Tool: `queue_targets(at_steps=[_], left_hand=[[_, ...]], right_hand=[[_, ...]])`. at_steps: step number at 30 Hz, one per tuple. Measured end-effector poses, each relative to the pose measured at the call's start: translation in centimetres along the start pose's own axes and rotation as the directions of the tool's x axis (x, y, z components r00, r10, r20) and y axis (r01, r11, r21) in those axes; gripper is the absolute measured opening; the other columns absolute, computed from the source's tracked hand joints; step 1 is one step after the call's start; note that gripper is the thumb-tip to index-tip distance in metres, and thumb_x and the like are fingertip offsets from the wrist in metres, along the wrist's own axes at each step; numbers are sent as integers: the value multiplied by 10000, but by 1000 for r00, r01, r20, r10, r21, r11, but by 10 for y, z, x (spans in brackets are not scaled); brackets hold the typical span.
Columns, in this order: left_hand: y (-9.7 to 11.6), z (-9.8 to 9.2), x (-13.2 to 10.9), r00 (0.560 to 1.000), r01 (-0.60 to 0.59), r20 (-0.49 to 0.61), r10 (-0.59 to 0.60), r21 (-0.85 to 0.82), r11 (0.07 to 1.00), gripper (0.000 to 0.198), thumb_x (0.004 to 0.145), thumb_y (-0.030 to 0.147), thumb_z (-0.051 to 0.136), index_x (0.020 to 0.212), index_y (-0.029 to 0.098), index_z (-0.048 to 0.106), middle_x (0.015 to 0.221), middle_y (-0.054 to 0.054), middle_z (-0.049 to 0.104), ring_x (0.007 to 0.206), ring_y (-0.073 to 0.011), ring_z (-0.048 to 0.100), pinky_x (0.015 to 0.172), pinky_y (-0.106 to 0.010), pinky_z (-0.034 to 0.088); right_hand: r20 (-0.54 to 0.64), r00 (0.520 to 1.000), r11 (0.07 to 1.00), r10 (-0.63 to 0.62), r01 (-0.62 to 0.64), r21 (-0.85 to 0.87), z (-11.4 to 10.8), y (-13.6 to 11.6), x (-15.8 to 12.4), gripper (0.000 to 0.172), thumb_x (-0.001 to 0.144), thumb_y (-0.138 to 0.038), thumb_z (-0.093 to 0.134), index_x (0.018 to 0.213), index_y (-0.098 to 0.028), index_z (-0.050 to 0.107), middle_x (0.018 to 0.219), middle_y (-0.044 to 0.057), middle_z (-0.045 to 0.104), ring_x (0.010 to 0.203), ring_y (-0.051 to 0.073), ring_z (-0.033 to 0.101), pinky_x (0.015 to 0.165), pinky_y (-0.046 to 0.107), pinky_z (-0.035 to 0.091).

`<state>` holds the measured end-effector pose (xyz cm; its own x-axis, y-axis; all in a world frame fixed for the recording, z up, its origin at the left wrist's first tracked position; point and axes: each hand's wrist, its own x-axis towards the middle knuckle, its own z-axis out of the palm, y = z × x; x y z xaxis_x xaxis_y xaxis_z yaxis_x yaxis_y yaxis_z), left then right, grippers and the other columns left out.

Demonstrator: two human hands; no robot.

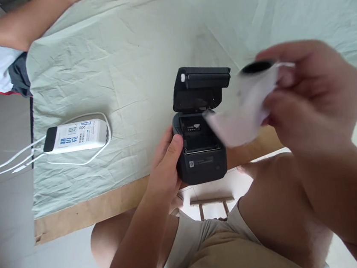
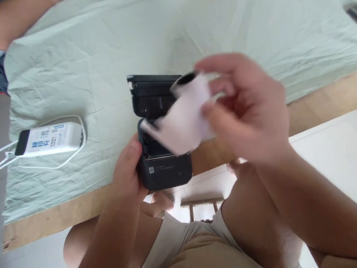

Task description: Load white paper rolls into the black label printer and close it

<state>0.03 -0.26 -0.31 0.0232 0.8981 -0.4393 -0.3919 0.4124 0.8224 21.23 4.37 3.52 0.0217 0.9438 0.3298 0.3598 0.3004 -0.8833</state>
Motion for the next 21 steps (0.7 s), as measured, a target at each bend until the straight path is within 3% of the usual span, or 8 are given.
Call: queue_targets(at_steps=[2, 4, 9, 12, 14, 16, 19, 21], left_hand=[[0, -1, 0, 1000, 21, 9, -21, 19, 1000, 487, 884, 632, 782, 1162, 235, 739, 880, -28, 774, 688, -170, 723, 528, -239, 560], [1, 0, -1, 999, 37, 8, -37, 25, 999, 518, 881, 646, 775, 1218, 254, 728, 869, -25, 770, 651, -174, 716, 477, -240, 540], [6, 3, -4, 997, 74, -1, -74, 32, 997, 624, 867, 665, 776, 1337, 262, 692, 840, -28, 767, 604, -202, 714, 406, -261, 511], [6, 3, -4, 999, 41, 7, -41, 22, 999, 591, 859, 650, 795, 1283, 246, 719, 819, -15, 753, 599, -180, 695, 442, -255, 536], [5, 3, -3, 1000, 14, 18, -14, 11, 1000, 508, 879, 624, 790, 1204, 236, 744, 834, -17, 756, 628, -168, 700, 490, -247, 553], [4, 3, -2, 1000, -15, 21, 16, -4, 1000, 462, 895, 603, 782, 1166, 230, 753, 876, -27, 773, 678, -173, 723, 551, -255, 579], [3, 3, -1, 1000, -3, 21, 3, -6, 1000, 497, 896, 610, 775, 1225, 240, 738, 885, -30, 782, 684, -194, 736, 552, -280, 580], [4, 3, -1, 999, 18, 31, -18, 9, 1000, 521, 889, 624, 775, 1237, 239, 725, 865, -30, 777, 652, -197, 725, 509, -281, 550]], right_hand=[[-88, 972, 951, 216, -189, 244, 0, 17, 10, 154, 932, -327, 588, 1066, -289, 652, 863, 23, 644, 611, 137, 563, 439, 277, 383], [-41, 957, 911, 287, -260, 321, 4, 35, 17, 231, 903, -356, 652, 1116, -283, 603, 806, -3, 599, 540, 124, 519, 413, 270, 359], [-20, 996, 996, 87, -87, 30, 11, 53, 8, 213, 936, -334, 703, 940, -277, 497, 741, -29, 588, 507, 122, 530, 490, 315, 454], [-17, 994, 959, -103, 95, -267, 7, 52, 1, 199, 952, -361, 699, 974, -285, 517, 883, 38, 692, 745, 219, 675, 684, 414, 557], [14, 981, 901, -196, 185, -393, 5, 56, 1, 223, 942, -405, 720, 1030, -296, 547, 1010, 66, 730, 908, 268, 703, 780, 459, 573], [26, 978, 868, -208, 197, -455, 6, 63, 2, 260, 931, -410, 732, 1108, -302, 575, 1108, 77, 738, 938, 276, 706, 785, 463, 579], [88, 982, 850, -169, 190, -491, 5, 67, 1, 403, 886, -368, 749, 1245, -288, 585, 1081, 82, 737, 906, 293, 708, 766, 478, 585], [120, 974, 858, -194, 228, -461, -4, 61, -2, 483, 894, -402, 734, 1329, -279, 563, 1149, 102, 719, 1024, 333, 708, 872, 538, 590]])
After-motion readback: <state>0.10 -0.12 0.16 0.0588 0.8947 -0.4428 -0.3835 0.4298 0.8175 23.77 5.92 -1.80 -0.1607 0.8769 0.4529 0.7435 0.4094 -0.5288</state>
